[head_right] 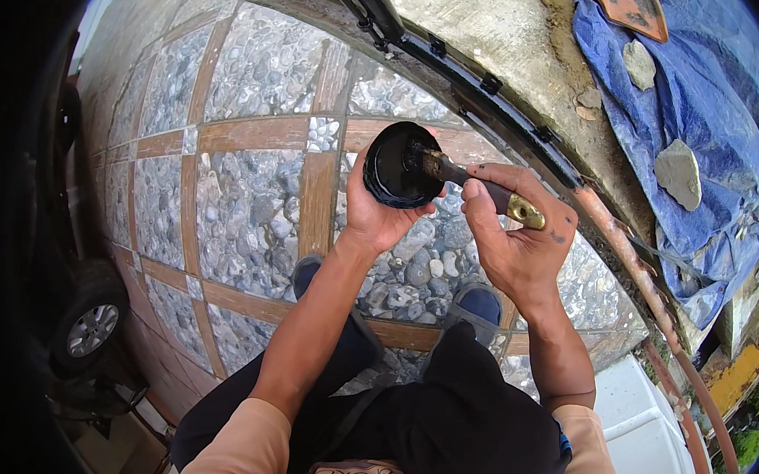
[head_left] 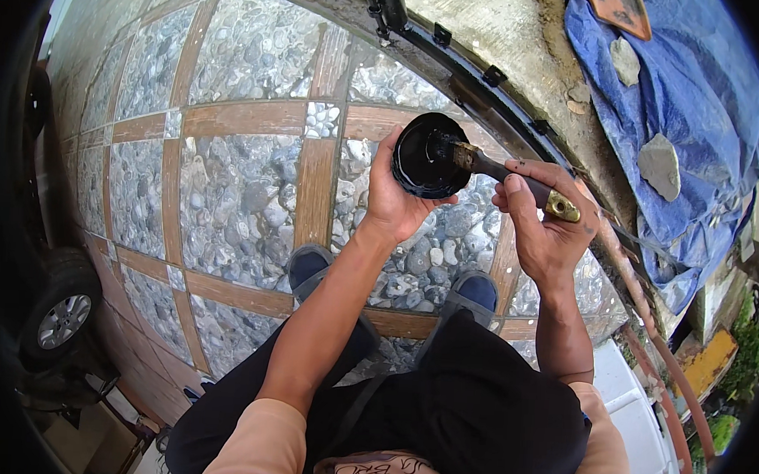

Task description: Painting a door frame with black paint using a brush.

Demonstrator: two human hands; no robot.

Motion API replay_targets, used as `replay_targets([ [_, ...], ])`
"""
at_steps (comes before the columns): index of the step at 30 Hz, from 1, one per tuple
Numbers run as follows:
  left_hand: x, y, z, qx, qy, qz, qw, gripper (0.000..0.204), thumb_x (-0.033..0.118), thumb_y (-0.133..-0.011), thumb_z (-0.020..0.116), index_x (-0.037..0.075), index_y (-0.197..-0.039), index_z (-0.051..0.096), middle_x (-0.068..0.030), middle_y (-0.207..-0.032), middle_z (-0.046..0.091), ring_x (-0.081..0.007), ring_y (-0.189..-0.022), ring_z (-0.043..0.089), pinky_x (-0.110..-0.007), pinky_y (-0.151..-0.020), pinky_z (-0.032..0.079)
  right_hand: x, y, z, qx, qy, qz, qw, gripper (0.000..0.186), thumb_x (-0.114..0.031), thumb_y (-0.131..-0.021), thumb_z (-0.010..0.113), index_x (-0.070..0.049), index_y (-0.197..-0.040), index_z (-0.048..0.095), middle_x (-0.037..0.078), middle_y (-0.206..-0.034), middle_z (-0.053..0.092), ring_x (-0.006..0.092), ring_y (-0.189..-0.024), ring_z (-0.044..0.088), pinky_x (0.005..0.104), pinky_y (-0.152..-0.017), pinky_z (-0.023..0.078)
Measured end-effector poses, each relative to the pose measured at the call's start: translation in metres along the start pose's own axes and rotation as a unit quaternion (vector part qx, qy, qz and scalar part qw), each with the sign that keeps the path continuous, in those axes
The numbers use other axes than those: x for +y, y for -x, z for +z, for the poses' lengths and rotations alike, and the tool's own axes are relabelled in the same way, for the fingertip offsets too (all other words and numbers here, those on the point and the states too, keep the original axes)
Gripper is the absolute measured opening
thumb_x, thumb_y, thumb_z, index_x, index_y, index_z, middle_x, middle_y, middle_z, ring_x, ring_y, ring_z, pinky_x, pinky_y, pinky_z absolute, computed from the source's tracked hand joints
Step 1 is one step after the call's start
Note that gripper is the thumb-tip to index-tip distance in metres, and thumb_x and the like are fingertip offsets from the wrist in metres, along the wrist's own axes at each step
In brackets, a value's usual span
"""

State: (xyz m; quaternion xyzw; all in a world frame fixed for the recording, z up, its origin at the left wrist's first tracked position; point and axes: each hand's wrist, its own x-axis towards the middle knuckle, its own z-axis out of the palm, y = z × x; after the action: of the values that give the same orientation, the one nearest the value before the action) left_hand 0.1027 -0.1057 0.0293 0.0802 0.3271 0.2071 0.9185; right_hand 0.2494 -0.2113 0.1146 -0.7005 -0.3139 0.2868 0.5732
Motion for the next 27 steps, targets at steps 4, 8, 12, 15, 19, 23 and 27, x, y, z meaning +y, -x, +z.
replay_targets([
  [4, 0.000, -0.002, 0.001, 0.008, -0.026, 0.005, 1.000, 0.059, 0.058, -0.097, 0.035, 0.012, -0.122, 0.061, -0.0082, -0.106, 0.070, -0.0203, -0.085, 0.071, -0.039, -0.060, 0.061, -0.004, 0.000, -0.004, -0.001, -0.078, 0.067, 0.995, 0.017, -0.004, -0.089, 0.068, 0.006, -0.102, 0.068, 0.014, -0.088, 0.071, 0.0158, -0.071, 0.069, 0.0261, -0.064, 0.056],
  [8, 0.004, -0.007, -0.006, -0.025, 0.029, 0.001, 0.999, 0.069, 0.056, -0.097, 0.029, 0.006, -0.142, 0.043, -0.0179, -0.112, 0.066, -0.0328, -0.084, 0.069, -0.039, -0.063, 0.063, -0.003, -0.004, -0.018, -0.023, -0.181, 0.103, 0.978, 0.024, -0.004, -0.090, 0.067, 0.008, -0.111, 0.065, 0.017, -0.084, 0.070, 0.0206, -0.071, 0.071, 0.0298, -0.064, 0.060],
  [12, 0.010, -0.012, -0.005, -0.072, 0.072, 0.001, 0.995, 0.070, 0.056, -0.097, 0.032, 0.006, -0.146, 0.038, -0.0203, -0.119, 0.063, -0.0330, -0.088, 0.069, -0.040, -0.067, 0.063, 0.005, 0.001, -0.021, -0.050, -0.244, 0.086, 0.965, 0.025, -0.003, -0.090, 0.067, 0.009, -0.112, 0.065, 0.020, -0.092, 0.068, 0.0259, -0.077, 0.072, 0.0342, -0.067, 0.061],
  [15, 0.013, -0.017, -0.002, -0.109, 0.109, -0.002, 0.988, 0.070, 0.055, -0.097, 0.034, 0.007, -0.147, 0.037, -0.0222, -0.126, 0.060, -0.0339, -0.091, 0.069, -0.041, -0.069, 0.063, 0.006, 0.000, -0.021, -0.071, -0.259, 0.062, 0.961, 0.023, 0.000, -0.090, 0.066, 0.009, -0.111, 0.066, 0.022, -0.100, 0.066, 0.0280, -0.084, 0.071, 0.0361, -0.071, 0.062],
  [19, 0.019, -0.022, -0.004, -0.102, 0.123, -0.005, 0.987, 0.068, 0.055, -0.096, 0.036, 0.008, -0.146, 0.038, -0.0222, -0.129, 0.058, -0.0341, -0.093, 0.069, -0.042, -0.070, 0.063, 0.006, -0.006, -0.013, -0.105, -0.248, 0.016, 0.963, 0.022, 0.006, -0.086, 0.065, 0.007, -0.108, 0.068, 0.020, -0.096, 0.067, 0.0269, -0.086, 0.071, 0.0342, -0.073, 0.061],
  [23, 0.028, -0.024, -0.011, -0.057, 0.102, 0.008, 0.993, 0.066, 0.053, -0.096, 0.038, 0.008, -0.145, 0.039, -0.0205, -0.127, 0.060, -0.0329, -0.090, 0.070, -0.041, -0.069, 0.063, 0.003, -0.017, -0.006, -0.081, -0.170, -0.051, 0.981, 0.017, 0.006, -0.082, 0.069, 0.004, -0.099, 0.072, 0.017, -0.093, 0.069, 0.0230, -0.083, 0.070, 0.0309, -0.070, 0.057],
  [27, 0.047, -0.018, -0.030, -0.068, 0.085, 0.029, 0.994, 0.064, 0.050, -0.097, 0.038, 0.008, -0.145, 0.040, -0.0187, -0.123, 0.062, -0.0320, -0.088, 0.071, -0.039, -0.067, 0.062, 0.017, -0.053, 0.010, -0.049, 0.006, -0.159, 0.986, 0.020, 0.003, -0.083, 0.070, 0.002, -0.102, 0.072, 0.013, -0.095, 0.073, 0.0203, -0.083, 0.069, 0.0307, -0.073, 0.054],
])
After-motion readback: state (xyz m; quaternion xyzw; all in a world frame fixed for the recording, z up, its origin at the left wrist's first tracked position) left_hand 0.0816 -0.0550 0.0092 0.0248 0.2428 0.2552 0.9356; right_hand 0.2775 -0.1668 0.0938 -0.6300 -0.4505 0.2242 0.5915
